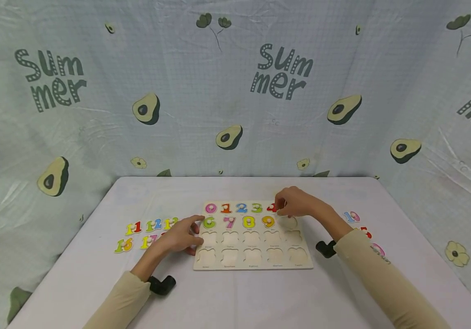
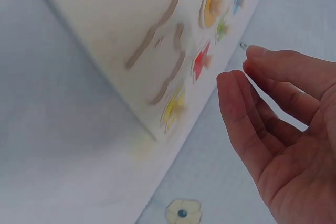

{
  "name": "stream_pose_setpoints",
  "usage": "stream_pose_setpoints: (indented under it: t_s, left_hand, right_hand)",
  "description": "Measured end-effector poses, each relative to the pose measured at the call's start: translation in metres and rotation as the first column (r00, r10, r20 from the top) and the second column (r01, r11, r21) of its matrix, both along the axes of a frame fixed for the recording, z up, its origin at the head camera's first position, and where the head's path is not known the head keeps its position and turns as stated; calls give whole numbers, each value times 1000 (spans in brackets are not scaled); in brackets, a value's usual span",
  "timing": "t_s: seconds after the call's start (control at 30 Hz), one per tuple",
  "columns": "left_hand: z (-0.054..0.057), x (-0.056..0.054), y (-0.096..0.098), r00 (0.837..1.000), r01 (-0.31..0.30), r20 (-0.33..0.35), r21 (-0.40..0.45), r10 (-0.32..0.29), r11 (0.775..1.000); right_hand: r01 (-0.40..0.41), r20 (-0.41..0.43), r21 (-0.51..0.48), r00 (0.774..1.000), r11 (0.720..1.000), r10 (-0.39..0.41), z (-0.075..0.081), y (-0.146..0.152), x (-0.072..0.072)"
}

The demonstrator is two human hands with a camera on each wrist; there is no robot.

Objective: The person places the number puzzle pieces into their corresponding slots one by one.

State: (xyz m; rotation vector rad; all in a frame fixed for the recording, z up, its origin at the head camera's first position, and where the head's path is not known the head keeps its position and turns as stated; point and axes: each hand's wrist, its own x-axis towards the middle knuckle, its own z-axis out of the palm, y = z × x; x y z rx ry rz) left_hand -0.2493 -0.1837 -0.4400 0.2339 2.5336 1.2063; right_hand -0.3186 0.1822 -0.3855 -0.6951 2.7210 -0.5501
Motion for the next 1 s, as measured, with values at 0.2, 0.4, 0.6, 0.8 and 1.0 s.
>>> stream_pose_setpoints:
  t_s: [0.2, 0.4, 0.6, 0.8, 1.0]
  left_hand:
    - [2, 1, 0, 1000, -3, -2, -7, 3, 1000]
    - [2, 1, 0, 1000, -8, -1, -3, 8, 1000]
    - [1, 1, 0, 1000, 0, 5, 9, 0, 1000]
    - [1, 2, 0, 1000, -2, 7, 10, 1, 1000]
    - [1, 2, -1, 1000, 2, 9, 13, -2, 1000]
  right_hand:
    - [25, -18, -24, 1000, 999, -26, 2, 21, -1]
    - [1, 4, -43, 1000, 999, 0, -9, 14, 1]
    - [-49, -3, -22, 999, 999, 49, -22, -9, 2]
    - [-117, -26, 16, 993, 993, 117, -26, -24, 1]
    - [-135, -37, 47, 990, 990, 137, -27, -28, 0]
